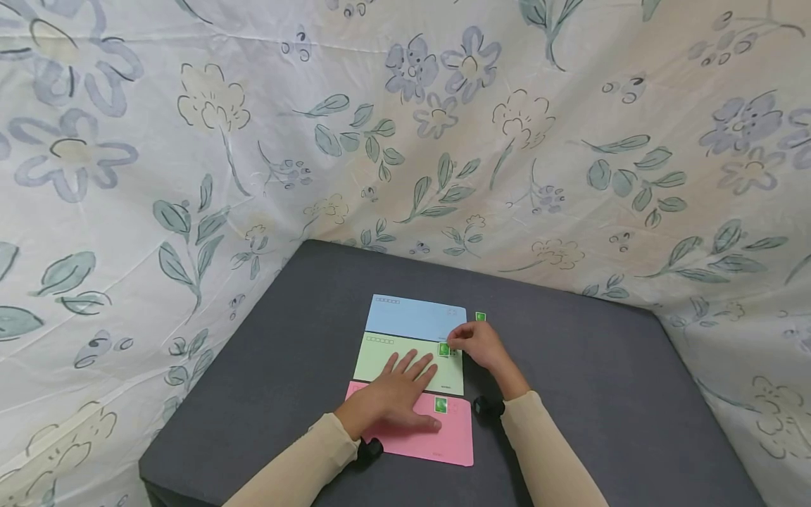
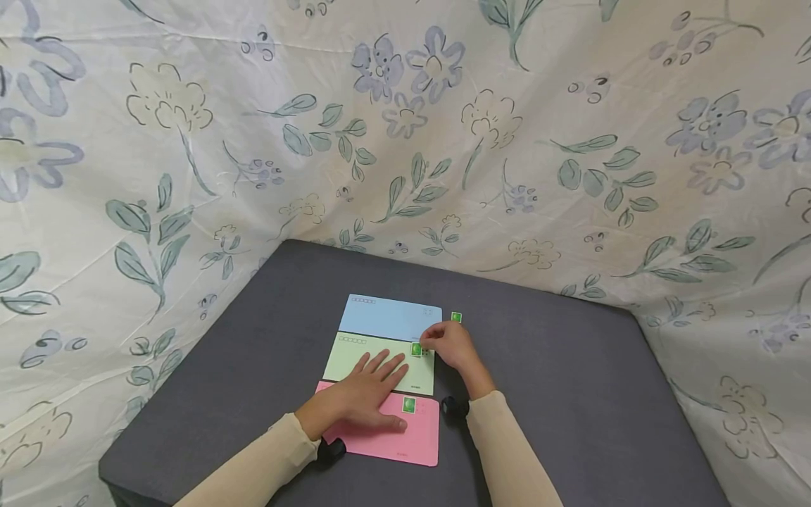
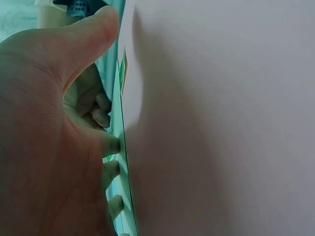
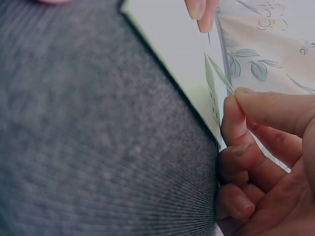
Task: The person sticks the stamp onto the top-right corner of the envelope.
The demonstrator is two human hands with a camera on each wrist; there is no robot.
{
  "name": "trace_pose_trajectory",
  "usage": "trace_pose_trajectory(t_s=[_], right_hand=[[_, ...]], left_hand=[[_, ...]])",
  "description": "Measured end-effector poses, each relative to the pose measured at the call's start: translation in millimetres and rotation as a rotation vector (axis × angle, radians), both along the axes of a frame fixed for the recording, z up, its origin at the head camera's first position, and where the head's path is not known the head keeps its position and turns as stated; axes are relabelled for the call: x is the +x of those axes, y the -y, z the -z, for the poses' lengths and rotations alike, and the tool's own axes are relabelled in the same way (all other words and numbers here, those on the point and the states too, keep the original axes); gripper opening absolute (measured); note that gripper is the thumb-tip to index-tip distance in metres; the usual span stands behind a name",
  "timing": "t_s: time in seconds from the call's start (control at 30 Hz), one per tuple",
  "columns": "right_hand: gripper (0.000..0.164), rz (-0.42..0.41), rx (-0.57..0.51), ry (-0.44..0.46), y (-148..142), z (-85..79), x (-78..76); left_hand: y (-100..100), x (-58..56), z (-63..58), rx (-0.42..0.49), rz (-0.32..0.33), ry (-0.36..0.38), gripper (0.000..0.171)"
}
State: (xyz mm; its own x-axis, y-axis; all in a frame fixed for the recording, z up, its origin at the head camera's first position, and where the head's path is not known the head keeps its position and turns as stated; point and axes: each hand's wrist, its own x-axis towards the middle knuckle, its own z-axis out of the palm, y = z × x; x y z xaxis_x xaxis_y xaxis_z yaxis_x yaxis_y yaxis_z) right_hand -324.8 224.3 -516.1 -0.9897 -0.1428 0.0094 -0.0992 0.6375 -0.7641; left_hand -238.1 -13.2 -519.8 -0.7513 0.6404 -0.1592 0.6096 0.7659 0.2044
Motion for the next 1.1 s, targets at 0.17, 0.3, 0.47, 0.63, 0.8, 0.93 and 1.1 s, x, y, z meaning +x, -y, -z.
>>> trace_pose_trajectory(t_s=[0.17,0.3,0.47,0.63,0.8,0.93,1.1], right_hand=[[0.005,0.006,0.011,0.004,0.5,1.1,-0.9],[0.006,0.010,0.024,0.010,1.2,1.3,-1.8],[0.005,0.015,0.032,0.009,2.5,0.3,-2.4],[0.005,0.015,0.043,0.009,2.7,0.6,-2.4],[0.006,0.017,0.047,0.012,3.4,2.2,-3.4],[0.006,0.012,0.055,0.009,4.1,2.5,-3.9],[0.006,0.011,0.055,0.003,4.3,1.7,-4.0]], left_hand=[[-0.2,-0.8,-0.4,0.002,0.003,0.000,0.109],[0.5,-1.9,-2.0,0.004,0.005,-0.002,0.108],[0.5,-3.2,-4.9,-0.003,0.005,-0.020,0.106],[-1.3,-3.2,-7.5,-0.017,0.000,-0.053,0.105],[-4.9,-3.6,-5.3,-0.032,-0.013,-0.061,0.109],[-7.8,-4.1,-6.5,-0.043,-0.026,-0.067,0.109],[-10.5,-3.3,-10.5,-0.049,-0.029,-0.069,0.110]])
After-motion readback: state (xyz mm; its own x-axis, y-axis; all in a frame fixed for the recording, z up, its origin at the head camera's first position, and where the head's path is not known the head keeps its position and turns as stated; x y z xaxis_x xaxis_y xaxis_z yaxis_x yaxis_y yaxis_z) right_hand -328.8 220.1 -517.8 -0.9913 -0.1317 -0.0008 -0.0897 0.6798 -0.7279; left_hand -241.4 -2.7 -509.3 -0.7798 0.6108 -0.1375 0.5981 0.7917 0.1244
